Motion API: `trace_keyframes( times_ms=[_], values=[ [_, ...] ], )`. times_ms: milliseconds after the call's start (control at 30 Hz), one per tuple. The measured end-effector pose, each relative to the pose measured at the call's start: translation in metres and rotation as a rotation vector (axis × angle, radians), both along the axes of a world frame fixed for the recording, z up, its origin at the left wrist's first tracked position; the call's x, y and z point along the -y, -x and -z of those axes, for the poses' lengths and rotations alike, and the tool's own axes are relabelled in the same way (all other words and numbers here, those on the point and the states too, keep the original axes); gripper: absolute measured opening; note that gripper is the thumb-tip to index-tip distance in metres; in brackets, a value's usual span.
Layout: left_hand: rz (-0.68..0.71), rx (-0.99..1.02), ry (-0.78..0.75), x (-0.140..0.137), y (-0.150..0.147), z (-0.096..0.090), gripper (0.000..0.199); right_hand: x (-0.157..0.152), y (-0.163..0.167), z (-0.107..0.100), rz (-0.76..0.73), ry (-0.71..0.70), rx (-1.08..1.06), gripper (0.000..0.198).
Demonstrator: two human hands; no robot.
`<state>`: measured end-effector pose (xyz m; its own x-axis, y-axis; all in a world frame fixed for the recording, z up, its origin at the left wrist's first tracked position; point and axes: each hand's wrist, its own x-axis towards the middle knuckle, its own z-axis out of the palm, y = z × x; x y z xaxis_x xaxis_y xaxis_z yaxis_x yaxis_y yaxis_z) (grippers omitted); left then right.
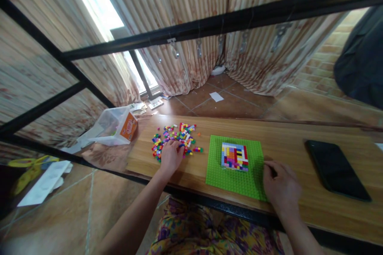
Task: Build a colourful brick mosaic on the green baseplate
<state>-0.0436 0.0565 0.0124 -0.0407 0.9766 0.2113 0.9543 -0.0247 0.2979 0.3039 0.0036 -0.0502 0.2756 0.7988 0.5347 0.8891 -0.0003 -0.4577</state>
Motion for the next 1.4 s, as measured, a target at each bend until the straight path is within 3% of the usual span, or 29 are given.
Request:
trace_keyframes(
  times_ms=[233, 400, 500, 767, 1100, 1400],
  values=[
    [-0.008, 0.160, -0.008, 0.002, -0.013, -0.007, 0.014, 0.000, 0.003, -0.001, -0.001, -0.010, -0.035, 0.021],
    [0.161, 0.455, 0.136, 0.010, -0.051, -0.011, 0.016, -0.001, 0.004, -0.003, 0.014, 0.000, -0.048, 0.022],
    [0.217, 0.532, 0.200, 0.010, -0.080, -0.016, 0.020, -0.001, 0.005, -0.003, 0.016, 0.001, -0.052, 0.023],
    [0.264, 0.310, 0.273, -0.006, -0.121, -0.030, 0.025, -0.002, 0.006, -0.004, -0.006, -0.012, -0.086, 0.023],
    [0.237, 0.140, 0.268, -0.008, -0.125, -0.026, 0.031, -0.003, 0.007, -0.003, -0.017, -0.022, -0.104, 0.021],
    [0.288, -0.025, 0.292, -0.008, -0.129, -0.040, 0.038, -0.003, 0.008, -0.005, -0.008, -0.007, -0.114, 0.020]
  ],
)
